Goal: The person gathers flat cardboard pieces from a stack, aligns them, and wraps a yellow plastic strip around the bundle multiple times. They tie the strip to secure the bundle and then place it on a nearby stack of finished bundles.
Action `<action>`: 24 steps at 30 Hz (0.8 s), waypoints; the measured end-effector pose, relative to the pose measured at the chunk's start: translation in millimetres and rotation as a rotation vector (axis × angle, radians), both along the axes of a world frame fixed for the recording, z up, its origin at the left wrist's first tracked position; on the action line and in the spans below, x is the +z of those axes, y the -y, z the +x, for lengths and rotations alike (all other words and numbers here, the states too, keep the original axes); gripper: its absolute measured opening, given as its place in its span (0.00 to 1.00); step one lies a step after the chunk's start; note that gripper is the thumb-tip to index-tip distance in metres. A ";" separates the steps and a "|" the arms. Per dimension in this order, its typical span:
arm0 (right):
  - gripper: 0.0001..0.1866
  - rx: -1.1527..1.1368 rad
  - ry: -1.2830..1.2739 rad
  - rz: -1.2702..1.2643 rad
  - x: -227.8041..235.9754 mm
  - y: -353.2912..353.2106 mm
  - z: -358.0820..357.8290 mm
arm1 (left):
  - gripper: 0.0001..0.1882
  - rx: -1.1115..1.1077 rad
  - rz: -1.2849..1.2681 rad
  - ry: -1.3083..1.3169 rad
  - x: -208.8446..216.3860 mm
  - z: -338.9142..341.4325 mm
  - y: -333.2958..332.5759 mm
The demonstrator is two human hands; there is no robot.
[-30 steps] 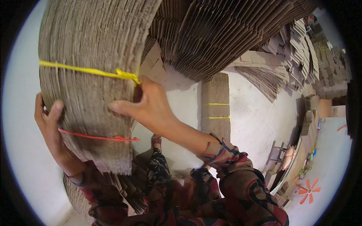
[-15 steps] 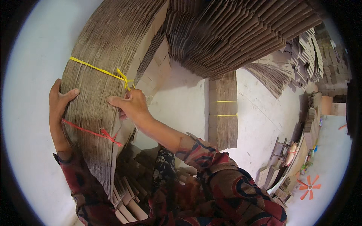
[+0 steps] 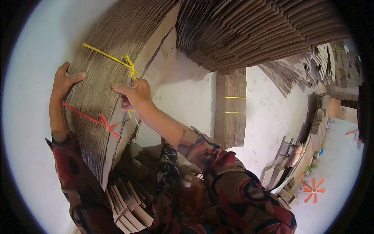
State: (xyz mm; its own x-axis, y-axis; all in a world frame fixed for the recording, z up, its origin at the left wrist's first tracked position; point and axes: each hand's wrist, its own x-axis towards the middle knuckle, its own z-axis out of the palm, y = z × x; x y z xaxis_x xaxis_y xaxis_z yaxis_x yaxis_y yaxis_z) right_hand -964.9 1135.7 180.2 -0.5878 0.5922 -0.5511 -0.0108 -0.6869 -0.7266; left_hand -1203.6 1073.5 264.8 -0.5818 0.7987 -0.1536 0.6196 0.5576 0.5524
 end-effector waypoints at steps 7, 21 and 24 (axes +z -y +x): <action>0.25 0.070 0.157 0.067 -46.4 -9.6 -10.7 | 0.40 -0.106 0.090 -0.047 -99.6 -29.8 9.4; 0.08 -0.244 0.215 -0.062 -227.7 11.1 298.4 | 0.33 -0.286 0.026 -0.471 -135.5 30.3 41.1; 0.16 -0.321 0.806 0.473 -371.0 43.4 484.8 | 0.30 -0.203 0.013 -0.268 -92.5 80.0 10.4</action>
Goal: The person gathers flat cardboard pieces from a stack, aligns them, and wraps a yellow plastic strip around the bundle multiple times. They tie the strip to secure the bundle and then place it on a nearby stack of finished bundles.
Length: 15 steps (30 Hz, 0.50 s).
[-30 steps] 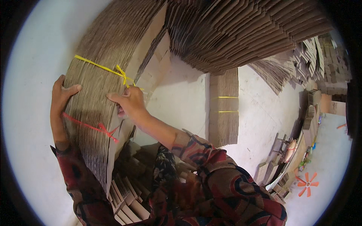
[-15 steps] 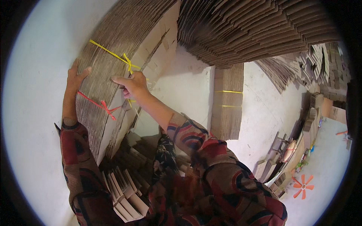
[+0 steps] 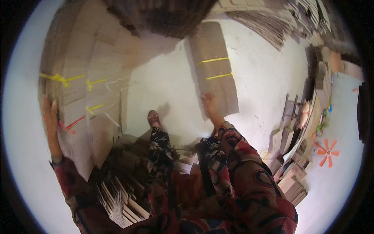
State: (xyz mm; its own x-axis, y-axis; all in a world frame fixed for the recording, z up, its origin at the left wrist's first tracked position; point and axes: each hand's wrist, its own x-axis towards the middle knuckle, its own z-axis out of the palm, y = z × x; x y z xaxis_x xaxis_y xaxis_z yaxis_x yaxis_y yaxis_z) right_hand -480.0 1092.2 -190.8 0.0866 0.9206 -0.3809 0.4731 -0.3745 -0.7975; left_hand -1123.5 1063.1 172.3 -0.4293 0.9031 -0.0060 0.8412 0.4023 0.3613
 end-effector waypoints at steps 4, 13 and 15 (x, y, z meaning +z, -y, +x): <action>0.37 0.024 0.661 -0.287 39.1 -20.2 115.7 | 0.23 -0.088 0.291 -0.234 -38.6 146.6 -4.7; 0.42 0.061 0.578 -0.346 -101.6 -75.2 222.0 | 0.39 -0.153 -0.432 0.906 -347.3 473.9 -34.2; 0.42 0.068 0.467 -0.415 -142.5 -62.5 243.7 | 0.43 -0.184 -0.379 0.997 -402.3 515.3 -45.6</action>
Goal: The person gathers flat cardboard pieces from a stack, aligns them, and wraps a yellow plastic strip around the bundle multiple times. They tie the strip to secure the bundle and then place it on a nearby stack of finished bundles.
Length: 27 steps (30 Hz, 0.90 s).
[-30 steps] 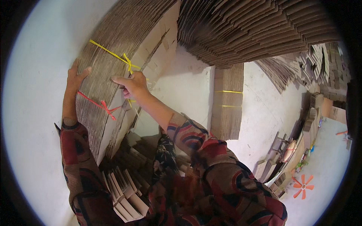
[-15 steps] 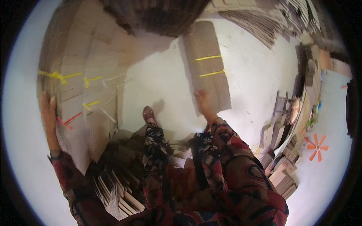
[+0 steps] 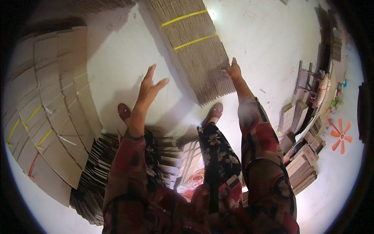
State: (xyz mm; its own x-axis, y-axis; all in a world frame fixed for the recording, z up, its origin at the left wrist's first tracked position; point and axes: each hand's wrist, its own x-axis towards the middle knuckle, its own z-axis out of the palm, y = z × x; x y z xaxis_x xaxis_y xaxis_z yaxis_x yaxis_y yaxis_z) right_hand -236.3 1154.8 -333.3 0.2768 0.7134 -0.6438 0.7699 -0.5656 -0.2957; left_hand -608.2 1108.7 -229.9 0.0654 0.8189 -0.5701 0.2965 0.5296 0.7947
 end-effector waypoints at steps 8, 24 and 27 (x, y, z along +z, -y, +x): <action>0.11 0.142 -0.309 0.378 -41.5 171.9 -104.1 | 0.47 0.189 -0.201 -0.071 -117.7 8.2 -16.5; 0.27 -1.126 -1.172 0.033 -105.6 3.8 -123.1 | 0.41 0.236 0.010 -0.080 -105.5 22.9 -98.0; 0.24 -1.064 -1.251 0.032 -86.8 36.0 -128.3 | 0.42 0.120 0.243 -0.340 -108.4 18.4 -74.1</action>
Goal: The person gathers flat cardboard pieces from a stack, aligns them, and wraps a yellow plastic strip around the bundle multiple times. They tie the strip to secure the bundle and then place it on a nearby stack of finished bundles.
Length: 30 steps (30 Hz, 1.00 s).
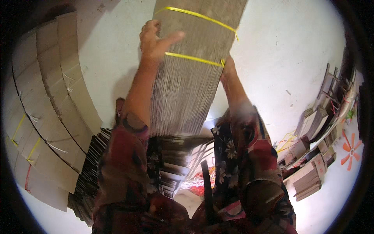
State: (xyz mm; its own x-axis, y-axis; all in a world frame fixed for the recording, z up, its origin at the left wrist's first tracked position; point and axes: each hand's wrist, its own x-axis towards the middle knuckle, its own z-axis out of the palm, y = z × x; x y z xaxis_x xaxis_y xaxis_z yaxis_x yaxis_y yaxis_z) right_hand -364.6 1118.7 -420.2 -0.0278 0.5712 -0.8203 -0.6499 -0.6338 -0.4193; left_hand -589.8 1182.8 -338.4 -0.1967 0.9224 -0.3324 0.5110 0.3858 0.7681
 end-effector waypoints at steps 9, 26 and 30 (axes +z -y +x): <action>0.25 -0.100 -0.016 -0.113 178.2 126.7 -11.6 | 0.18 -0.646 0.141 -0.509 230.6 94.4 8.2; 0.26 0.394 -0.676 -0.120 482.4 191.8 -247.3 | 0.31 -0.627 -0.019 -0.727 673.7 -135.7 150.2; 0.26 0.524 -0.821 -0.083 540.0 172.4 -317.9 | 0.36 -0.266 0.098 -0.947 763.7 -211.0 179.1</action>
